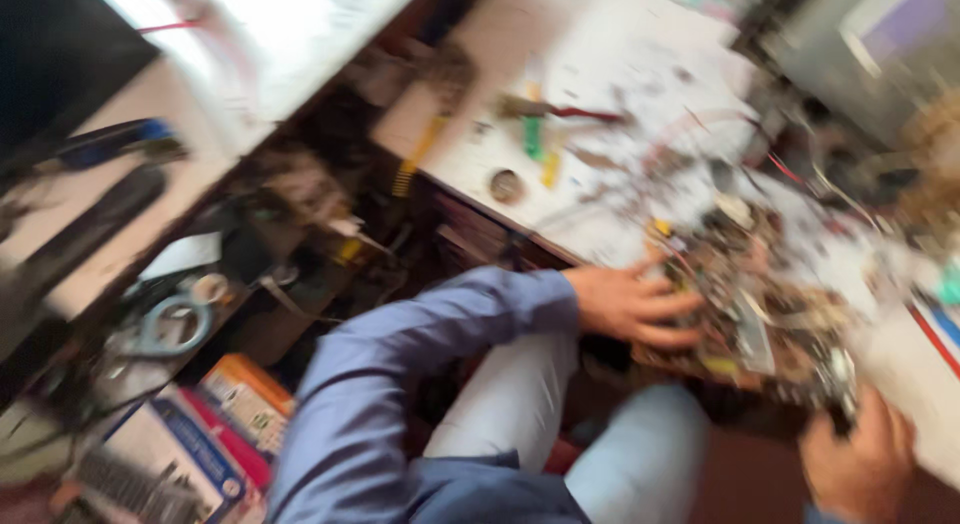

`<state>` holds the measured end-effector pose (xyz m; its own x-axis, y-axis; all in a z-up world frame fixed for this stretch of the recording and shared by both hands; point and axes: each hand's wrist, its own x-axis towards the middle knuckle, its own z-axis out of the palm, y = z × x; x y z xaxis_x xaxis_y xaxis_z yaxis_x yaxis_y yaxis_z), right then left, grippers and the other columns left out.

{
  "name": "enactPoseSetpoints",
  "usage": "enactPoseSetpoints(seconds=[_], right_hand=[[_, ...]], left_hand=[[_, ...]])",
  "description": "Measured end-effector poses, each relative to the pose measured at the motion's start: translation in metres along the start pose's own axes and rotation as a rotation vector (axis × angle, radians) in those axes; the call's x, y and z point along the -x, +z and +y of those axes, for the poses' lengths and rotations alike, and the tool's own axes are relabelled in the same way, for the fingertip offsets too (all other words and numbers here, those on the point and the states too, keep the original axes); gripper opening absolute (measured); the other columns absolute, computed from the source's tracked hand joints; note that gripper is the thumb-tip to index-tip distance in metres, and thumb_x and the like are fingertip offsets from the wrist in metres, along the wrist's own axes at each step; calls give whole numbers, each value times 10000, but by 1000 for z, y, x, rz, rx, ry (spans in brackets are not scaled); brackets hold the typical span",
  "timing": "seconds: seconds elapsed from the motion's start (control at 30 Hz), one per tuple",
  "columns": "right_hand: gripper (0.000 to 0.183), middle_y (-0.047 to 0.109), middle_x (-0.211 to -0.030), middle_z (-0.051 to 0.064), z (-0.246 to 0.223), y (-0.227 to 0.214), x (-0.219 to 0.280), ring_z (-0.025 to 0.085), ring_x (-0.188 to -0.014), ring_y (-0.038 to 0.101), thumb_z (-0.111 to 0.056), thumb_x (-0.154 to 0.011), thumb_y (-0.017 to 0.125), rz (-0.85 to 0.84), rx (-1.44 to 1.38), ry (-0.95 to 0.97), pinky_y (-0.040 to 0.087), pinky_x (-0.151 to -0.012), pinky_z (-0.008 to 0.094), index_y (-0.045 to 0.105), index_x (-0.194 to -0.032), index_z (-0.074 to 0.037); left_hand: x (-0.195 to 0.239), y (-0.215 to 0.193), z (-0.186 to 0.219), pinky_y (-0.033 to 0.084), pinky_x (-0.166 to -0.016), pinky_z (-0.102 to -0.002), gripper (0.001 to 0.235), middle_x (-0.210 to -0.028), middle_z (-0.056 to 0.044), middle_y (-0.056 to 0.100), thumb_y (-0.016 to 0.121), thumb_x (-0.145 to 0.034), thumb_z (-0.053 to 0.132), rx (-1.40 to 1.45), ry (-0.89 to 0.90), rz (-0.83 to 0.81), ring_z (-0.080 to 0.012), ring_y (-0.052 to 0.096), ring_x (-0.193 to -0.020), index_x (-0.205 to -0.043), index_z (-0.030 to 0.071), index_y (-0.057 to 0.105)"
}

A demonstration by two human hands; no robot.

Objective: The person cleans a circuit board with a brush, inspects components using a magnifying glass, and manipulates small parts and wires on the board. The person also uses a screwdriver to adjust components on the board.

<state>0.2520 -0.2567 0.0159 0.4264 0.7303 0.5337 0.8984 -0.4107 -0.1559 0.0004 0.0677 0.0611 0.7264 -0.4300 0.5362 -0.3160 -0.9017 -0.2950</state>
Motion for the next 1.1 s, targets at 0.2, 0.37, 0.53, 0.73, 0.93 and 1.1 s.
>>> enactPoseSetpoints(seconds=[0.2, 0.37, 0.53, 0.73, 0.93, 1.1], right_hand=[[493, 631, -1222, 261, -48, -49, -17, 457, -1191, 586, -31, -939, 750, 11, -61, 81, 497, -1050, 510, 590, -1399, 42], [425, 619, -1228, 218, -75, -70, -39, 415, -1126, 580, -23, -1003, 725, 74, -197, 63, 495, -995, 473, 561, -1391, 39], [372, 618, -1207, 199, -92, -93, -50, 363, -1088, 603, -84, -1074, 757, 141, -235, 52, 511, -962, 427, 568, -1366, 45], [442, 595, -1176, 184, -95, -115, -60, 328, -1038, 600, -272, -1087, 759, 313, -257, 39, 502, -936, 384, 583, -1323, 58], [540, 581, -1137, 103, -112, -113, -69, 171, -988, 574, -416, -1080, 807, 362, -552, 152, 487, -890, 270, 587, -1253, 45], [406, 610, -1070, 67, -107, -102, -77, 129, -927, 573, -279, -1108, 817, 278, -620, 267, 495, -851, 253, 621, -1211, 62]], left_hand=[[-4, -28, -28, 537, -965, -503, 518, -1488, -296, 447, 541, -1025, 108, 317, 38, -175, -431, 631, -1067, -1531, 148, 437], [-13, -58, -35, 493, -1104, -570, 658, -1475, -302, 441, 616, -889, 10, 340, -121, -120, -463, 579, -1254, -1517, 116, 451], [-32, -92, -40, 503, -1122, -550, 711, -1480, -239, 444, 715, -876, 27, 321, -195, -63, -462, 567, -1273, -1521, 151, 443], [-50, -130, -66, 556, -1029, -403, 928, -1448, -212, 484, 832, -684, 69, 792, -391, -63, -382, 602, -1259, -1531, 100, 456], [-61, -136, -86, 582, -937, -357, 864, -1297, -145, 607, 887, -702, 125, 994, -483, -80, -268, 660, -1132, -1468, 9, 504], [-50, -111, -76, 611, -857, -327, 944, -1366, -131, 610, 912, -647, 161, 1262, -780, -154, -199, 698, -1042, -1468, -14, 480]])
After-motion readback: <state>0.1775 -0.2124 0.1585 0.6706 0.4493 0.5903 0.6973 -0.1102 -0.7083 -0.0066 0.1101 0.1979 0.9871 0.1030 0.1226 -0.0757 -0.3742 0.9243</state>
